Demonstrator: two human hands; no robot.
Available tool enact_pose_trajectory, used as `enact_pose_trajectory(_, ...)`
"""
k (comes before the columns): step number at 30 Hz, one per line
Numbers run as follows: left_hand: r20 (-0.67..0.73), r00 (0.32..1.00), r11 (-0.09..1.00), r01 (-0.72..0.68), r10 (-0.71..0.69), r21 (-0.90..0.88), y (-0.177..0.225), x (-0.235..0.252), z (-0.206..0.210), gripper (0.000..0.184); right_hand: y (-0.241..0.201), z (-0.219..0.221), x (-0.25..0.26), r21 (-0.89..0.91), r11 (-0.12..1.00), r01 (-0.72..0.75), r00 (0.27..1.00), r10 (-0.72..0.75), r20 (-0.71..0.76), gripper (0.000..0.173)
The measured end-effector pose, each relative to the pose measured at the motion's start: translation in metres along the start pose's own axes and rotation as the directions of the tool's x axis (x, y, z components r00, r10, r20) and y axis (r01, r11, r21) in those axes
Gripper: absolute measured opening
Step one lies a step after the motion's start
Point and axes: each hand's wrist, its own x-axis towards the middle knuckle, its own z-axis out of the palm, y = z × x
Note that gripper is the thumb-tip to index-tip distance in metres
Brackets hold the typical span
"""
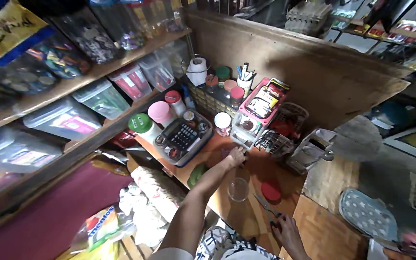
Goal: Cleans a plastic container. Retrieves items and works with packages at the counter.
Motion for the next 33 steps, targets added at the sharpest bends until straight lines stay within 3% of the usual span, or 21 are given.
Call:
enact_pose_trajectory(4, -0.095, 0.996, 0.999, -0.007, 0.002, -0.048, -0.008, -0.021, -0.017, 0.061, -0.001, -0.01, -0.016, -0.022, 0.996, -0.092, 0.988, 0.094, 0.126, 0.035)
enact_pose_trajectory(9, -0.136, 0.985, 0.992, 0.094, -0.105, -0.082, -0.022, -0.062, -0.052, 0.062, 0.004, -0.029, -0.029, -0.044, 0.987, -0.155, 0.942, 0.162, 0.295, 0.036)
enact_pose_trajectory(12, -0.18, 0.975, 0.986, 0.11, -0.131, -0.125, -0.032, -0.081, -0.052, 0.057, 0.013, -0.029, -0.033, 0.017, 0.988, -0.152, 0.951, 0.141, 0.275, 0.051)
enact_pose_trajectory(15, -0.206, 0.969, 0.978, 0.099, -0.136, -0.183, -0.035, -0.099, -0.04, 0.05, 0.014, -0.034, -0.037, 0.022, 0.98, -0.198, 0.957, 0.189, 0.22, 0.053)
enact_pose_trajectory(20, -0.236, 0.957, 0.954, 0.099, -0.169, -0.282, -0.032, -0.124, -0.029, 0.03, 0.014, -0.056, -0.048, 0.086, 0.967, -0.239, 0.97, 0.241, -0.015, 0.064)
enact_pose_trajectory(23, -0.435, 0.861, 0.904, 0.062, -0.263, -0.424, -0.029, -0.136, -0.019, 0.024, 0.009, -0.08, -0.052, 0.134, 0.944, -0.302, 0.942, 0.317, -0.113, 0.076)
enact_pose_trajectory(26, -0.476, 0.807, 0.873, 0.095, -0.348, -0.478, -0.016, -0.154, -0.015, 0.026, 0.018, -0.097, -0.051, 0.246, 0.929, -0.277, 0.935, 0.319, -0.152, 0.069)
enact_pose_trajectory(27, -0.544, 0.742, 0.86, 0.085, -0.392, -0.504, -0.012, -0.163, -0.016, 0.026, 0.019, -0.103, -0.048, 0.275, 0.931, -0.241, 0.941, 0.293, -0.17, 0.066)
enact_pose_trajectory(29, -0.674, 0.549, 0.824, 0.049, -0.494, -0.564, -0.004, -0.181, -0.02, 0.028, 0.015, -0.113, -0.046, 0.3, 0.945, -0.13, 0.949, 0.206, -0.237, 0.058)
enact_pose_trajectory(30, -0.683, 0.502, 0.803, 0.037, -0.53, -0.595, 0.0, -0.191, -0.019, 0.029, 0.009, -0.116, -0.047, 0.291, 0.955, -0.049, 0.948, 0.136, -0.287, 0.054)
enact_pose_trajectory(32, -0.658, 0.519, 0.771, 0.002, -0.545, -0.637, 0.009, -0.217, -0.015, 0.029, -0.009, -0.118, -0.049, 0.248, 0.954, 0.168, 0.92, -0.061, -0.388, 0.045)
enact_pose_trajectory(33, -0.67, 0.497, 0.765, -0.018, -0.552, -0.644, 0.013, -0.231, -0.009, 0.027, -0.02, -0.119, -0.049, 0.232, 0.934, 0.272, 0.898, -0.161, -0.409, 0.042)
